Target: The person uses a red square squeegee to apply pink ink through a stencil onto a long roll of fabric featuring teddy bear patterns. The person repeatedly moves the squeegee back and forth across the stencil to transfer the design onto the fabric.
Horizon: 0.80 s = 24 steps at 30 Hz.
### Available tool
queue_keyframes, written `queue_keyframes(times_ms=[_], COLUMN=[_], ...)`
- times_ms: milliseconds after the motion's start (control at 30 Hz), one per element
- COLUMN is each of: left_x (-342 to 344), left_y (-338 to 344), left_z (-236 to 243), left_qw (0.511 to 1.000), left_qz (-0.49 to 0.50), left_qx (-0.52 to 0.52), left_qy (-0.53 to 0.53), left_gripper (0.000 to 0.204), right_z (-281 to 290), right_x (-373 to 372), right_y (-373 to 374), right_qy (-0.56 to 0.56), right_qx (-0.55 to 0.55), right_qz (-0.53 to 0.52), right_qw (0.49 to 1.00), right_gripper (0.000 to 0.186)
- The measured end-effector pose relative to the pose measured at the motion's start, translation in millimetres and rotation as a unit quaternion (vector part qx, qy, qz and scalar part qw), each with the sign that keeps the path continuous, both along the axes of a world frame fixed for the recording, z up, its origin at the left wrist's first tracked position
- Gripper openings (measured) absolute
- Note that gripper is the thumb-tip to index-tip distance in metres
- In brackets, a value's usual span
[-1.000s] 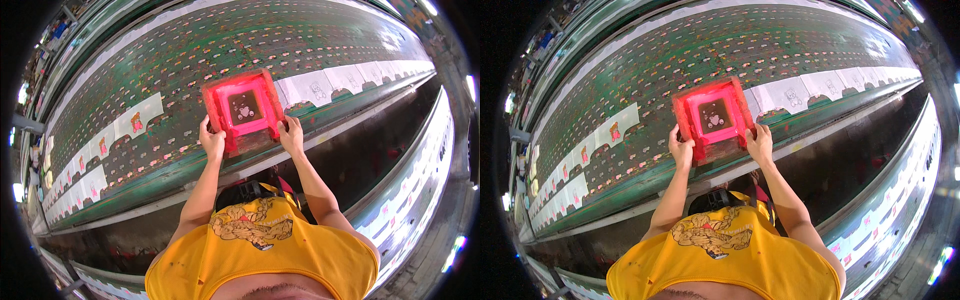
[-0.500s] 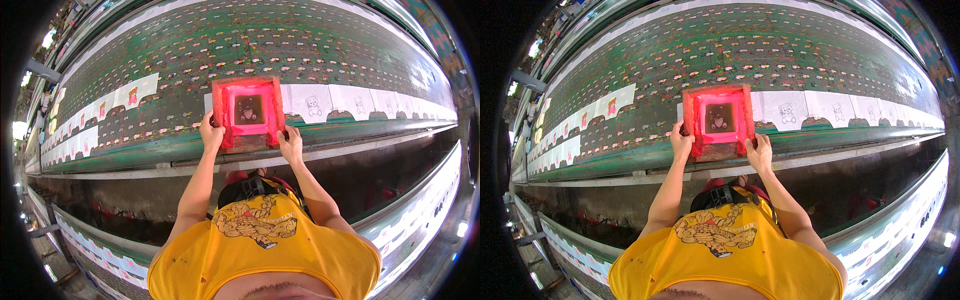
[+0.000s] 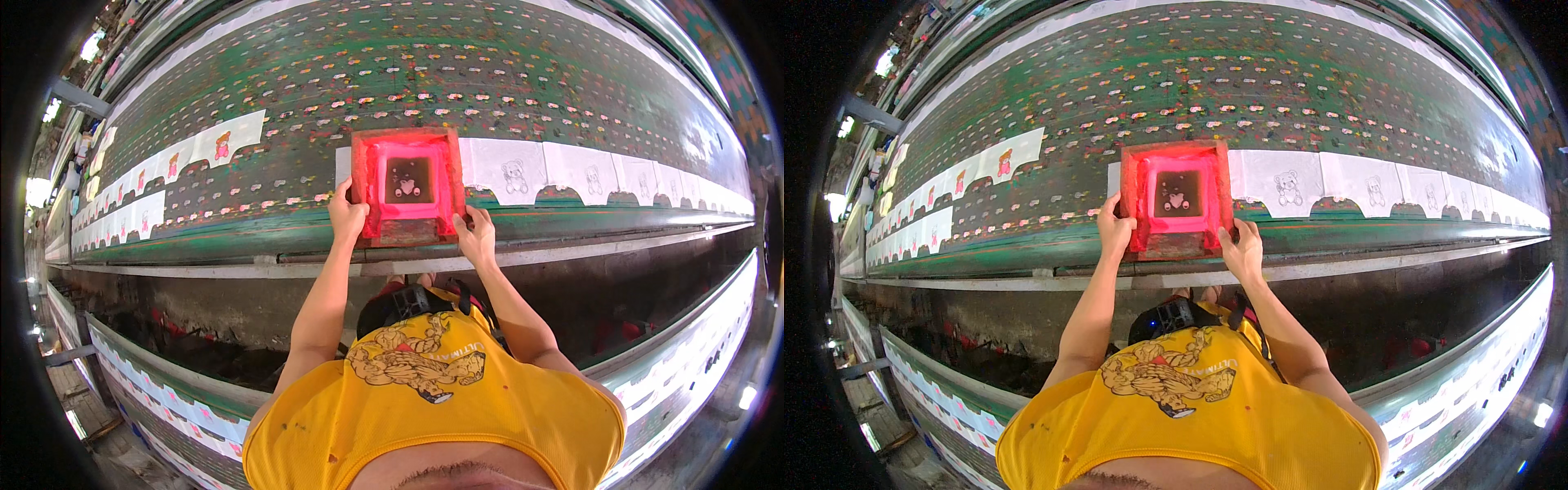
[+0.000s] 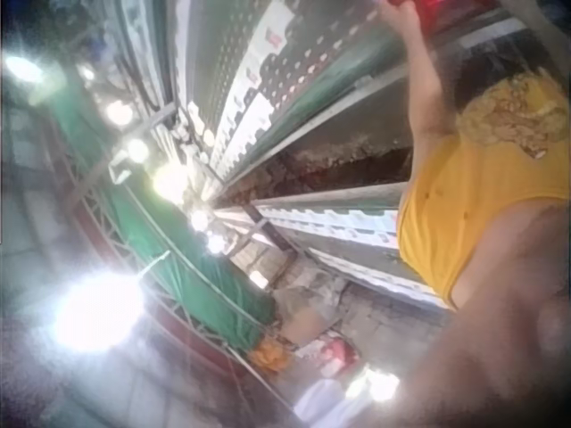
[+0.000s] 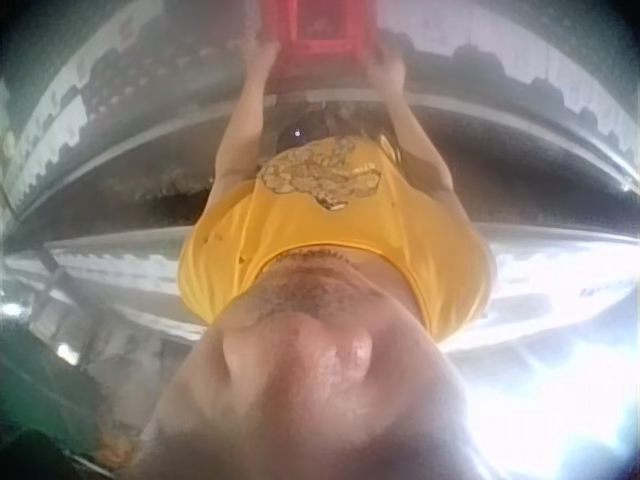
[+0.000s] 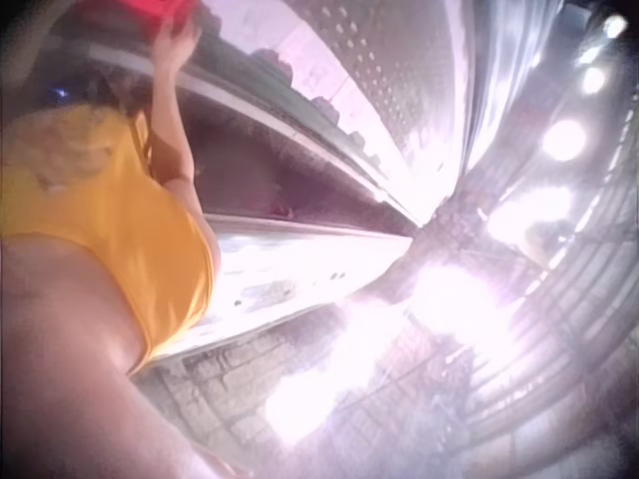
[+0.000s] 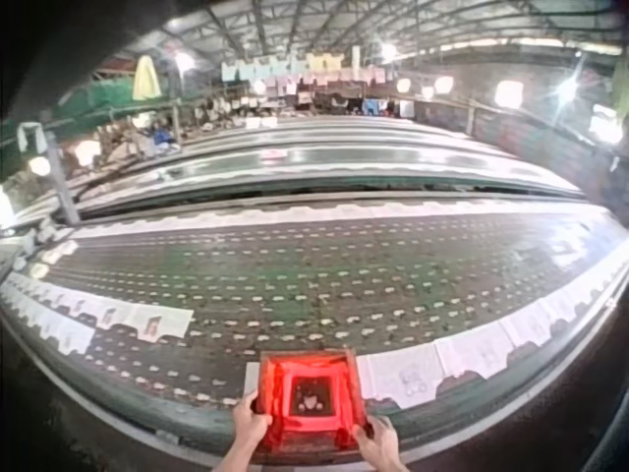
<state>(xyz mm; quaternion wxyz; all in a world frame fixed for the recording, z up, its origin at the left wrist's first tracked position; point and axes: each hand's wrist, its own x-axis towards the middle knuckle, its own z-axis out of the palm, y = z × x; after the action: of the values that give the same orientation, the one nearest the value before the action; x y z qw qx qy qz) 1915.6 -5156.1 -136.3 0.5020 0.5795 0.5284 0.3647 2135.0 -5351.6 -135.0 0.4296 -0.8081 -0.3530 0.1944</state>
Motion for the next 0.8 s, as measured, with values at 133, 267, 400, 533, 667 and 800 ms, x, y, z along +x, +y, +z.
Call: queue_keyframes(times_ms=[133, 267, 400, 533, 667, 800], left_x=[0, -6, -4, -3, -7, -8], left_y=[2, 8, 5, 8, 10, 5], left_z=[3, -20, -15, -25, -30, -19], left_qw=[0.999, 0.998, 0.997, 0.996, 0.995, 0.999], left_qz=[-0.007, -0.009, -0.008, -0.004, -0.014, -0.02], left_qx=[-0.021, 0.01, 0.026, 0.046, 0.028, 0.014], left_qy=[0.033, 0.055, 0.073, 0.073, 0.09, 0.046], left_gripper=[0.075, 0.073, 0.071, 0.07, 0.068, 0.067], right_z=[-3, 43, 70, 43, 27, 18], right_x=[5, -25, -46, -46, -43, -27], right_y=[-3, 0, 9, 28, 44, 82], right_qy=[-0.026, -0.241, -0.209, -0.256, -0.296, -0.34], right_qx=[0.0, 0.112, 0.058, 0.046, 0.084, 0.133], right_qz=[0.009, 0.14, 0.318, 0.317, 0.297, 0.254], right_qw=[1.0, 0.954, 0.923, 0.912, 0.904, 0.896], right_gripper=[0.048, 0.05, 0.042, 0.036, 0.03, 0.03])
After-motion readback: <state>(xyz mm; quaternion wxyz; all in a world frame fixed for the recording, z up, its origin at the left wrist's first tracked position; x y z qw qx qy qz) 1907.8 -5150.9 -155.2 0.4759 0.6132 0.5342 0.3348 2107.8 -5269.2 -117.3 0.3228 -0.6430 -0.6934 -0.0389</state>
